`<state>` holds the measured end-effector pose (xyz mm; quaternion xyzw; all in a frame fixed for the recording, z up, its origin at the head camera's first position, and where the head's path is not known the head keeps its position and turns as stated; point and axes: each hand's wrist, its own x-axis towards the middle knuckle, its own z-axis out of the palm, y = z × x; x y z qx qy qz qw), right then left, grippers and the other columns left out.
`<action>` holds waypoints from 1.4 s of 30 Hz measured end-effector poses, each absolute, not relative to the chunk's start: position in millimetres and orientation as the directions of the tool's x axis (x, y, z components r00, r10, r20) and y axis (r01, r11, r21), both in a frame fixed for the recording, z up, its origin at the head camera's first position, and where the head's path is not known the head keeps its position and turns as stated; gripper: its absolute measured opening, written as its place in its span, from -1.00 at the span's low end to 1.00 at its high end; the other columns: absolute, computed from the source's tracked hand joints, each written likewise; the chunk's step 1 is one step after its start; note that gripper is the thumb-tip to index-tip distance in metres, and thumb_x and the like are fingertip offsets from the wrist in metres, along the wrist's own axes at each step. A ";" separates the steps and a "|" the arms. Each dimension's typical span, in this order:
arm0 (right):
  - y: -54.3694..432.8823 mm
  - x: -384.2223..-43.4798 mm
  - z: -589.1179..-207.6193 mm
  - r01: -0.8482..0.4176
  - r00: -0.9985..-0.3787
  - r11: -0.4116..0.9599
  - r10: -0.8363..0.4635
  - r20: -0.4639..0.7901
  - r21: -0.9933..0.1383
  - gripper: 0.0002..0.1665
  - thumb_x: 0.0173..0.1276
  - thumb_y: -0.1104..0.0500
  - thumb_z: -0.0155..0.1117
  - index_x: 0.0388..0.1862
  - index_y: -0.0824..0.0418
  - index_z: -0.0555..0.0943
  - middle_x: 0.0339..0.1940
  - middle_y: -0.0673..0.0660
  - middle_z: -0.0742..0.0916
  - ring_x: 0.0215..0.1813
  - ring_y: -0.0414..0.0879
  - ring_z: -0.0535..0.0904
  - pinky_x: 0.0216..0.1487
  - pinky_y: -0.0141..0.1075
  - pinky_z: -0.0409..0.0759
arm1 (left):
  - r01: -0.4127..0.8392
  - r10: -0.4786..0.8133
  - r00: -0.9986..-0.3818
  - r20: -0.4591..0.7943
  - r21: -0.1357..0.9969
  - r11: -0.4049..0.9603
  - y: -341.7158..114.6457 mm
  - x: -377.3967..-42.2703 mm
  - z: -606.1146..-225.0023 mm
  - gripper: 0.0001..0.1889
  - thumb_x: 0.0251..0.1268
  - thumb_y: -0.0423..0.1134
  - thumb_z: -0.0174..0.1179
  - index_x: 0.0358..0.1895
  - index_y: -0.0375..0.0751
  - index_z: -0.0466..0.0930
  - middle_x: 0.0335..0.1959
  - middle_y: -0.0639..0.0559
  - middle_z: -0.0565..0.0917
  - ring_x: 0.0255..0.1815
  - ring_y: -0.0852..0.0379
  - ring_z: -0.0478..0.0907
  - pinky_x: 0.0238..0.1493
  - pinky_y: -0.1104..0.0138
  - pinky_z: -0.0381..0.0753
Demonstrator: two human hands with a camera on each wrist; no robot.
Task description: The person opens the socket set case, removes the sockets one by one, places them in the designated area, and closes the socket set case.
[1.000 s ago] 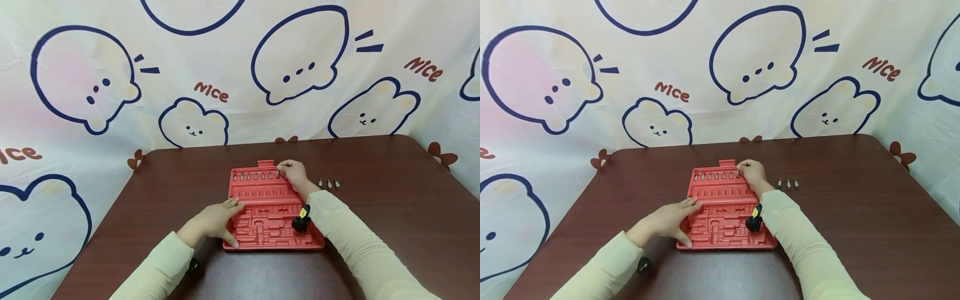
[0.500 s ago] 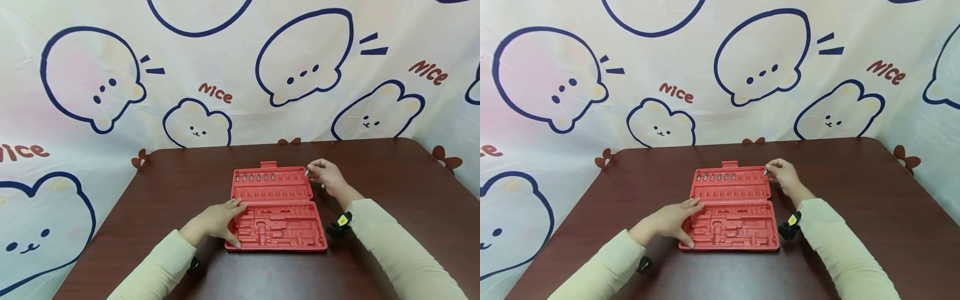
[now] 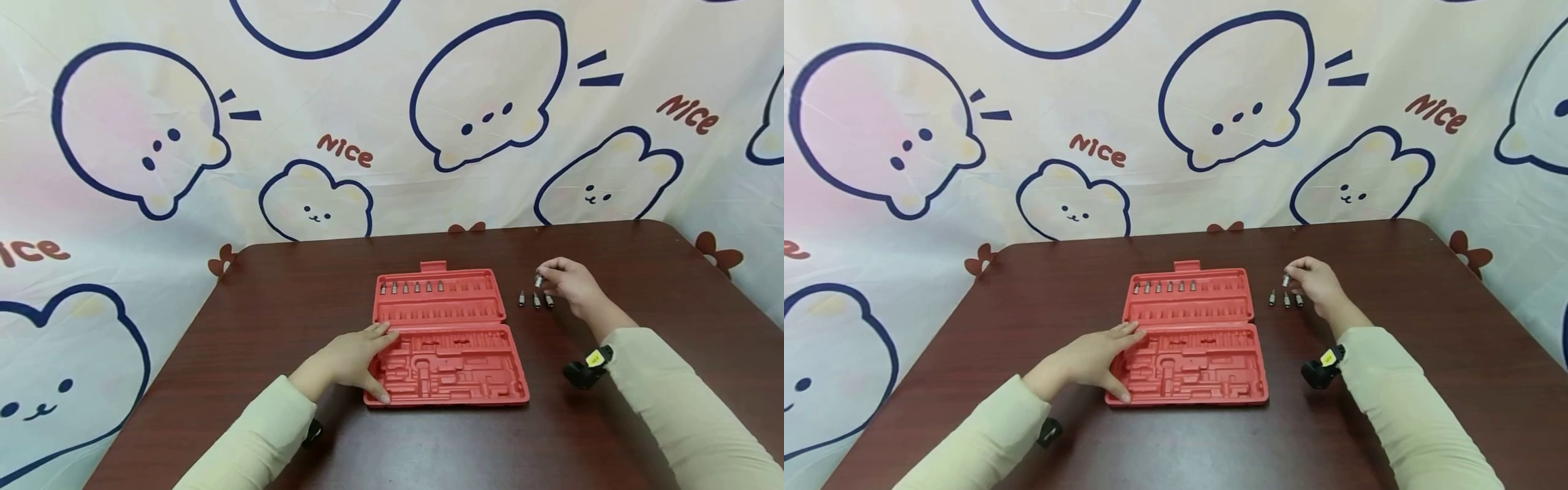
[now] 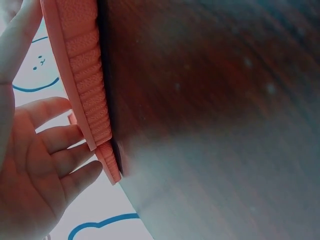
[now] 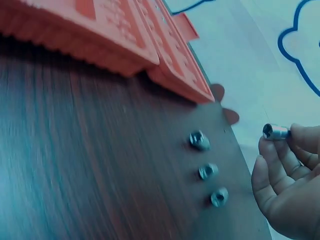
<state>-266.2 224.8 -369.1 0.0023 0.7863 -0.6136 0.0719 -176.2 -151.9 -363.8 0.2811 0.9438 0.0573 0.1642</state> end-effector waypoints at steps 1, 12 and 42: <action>228.3 -265.9 -370.4 0.086 -0.990 0.279 -0.080 -0.112 -0.956 -0.66 0.34 0.09 -0.07 -0.13 0.38 0.34 -0.44 -0.06 0.51 -0.39 -0.29 0.45 -0.26 -0.34 0.48 | 0.511 0.549 -0.788 -0.278 0.202 0.836 -151.8 -176.1 -363.8 0.10 -0.44 0.35 0.23 0.31 -0.08 0.05 0.33 -0.07 0.01 0.31 0.01 -0.08 0.07 0.07 0.23; 248.3 -266.1 -390.3 0.065 -0.991 0.542 -0.060 -0.116 -0.838 -0.60 0.35 0.11 -0.09 -0.06 0.45 0.38 -0.23 0.24 0.49 -0.31 -0.05 0.43 -0.27 -0.24 0.45 | 0.473 0.520 -0.802 -0.295 0.218 0.854 -154.7 -173.4 -362.0 0.08 -0.44 0.30 0.26 0.31 -0.08 0.07 0.32 -0.07 0.02 0.31 0.00 -0.08 0.07 0.04 0.22; 255.3 -273.3 -399.6 0.063 -0.995 0.725 -0.007 -0.099 -0.686 -0.75 0.27 0.21 -0.01 -0.24 0.42 0.44 -0.37 0.23 0.51 -0.42 0.02 0.36 -0.45 -0.24 0.32 | 0.457 0.513 -0.805 -0.299 0.239 0.857 -149.1 -176.3 -364.3 0.09 -0.45 0.29 0.26 0.32 -0.05 0.04 0.33 -0.05 -0.01 0.32 0.02 -0.11 0.07 0.04 0.22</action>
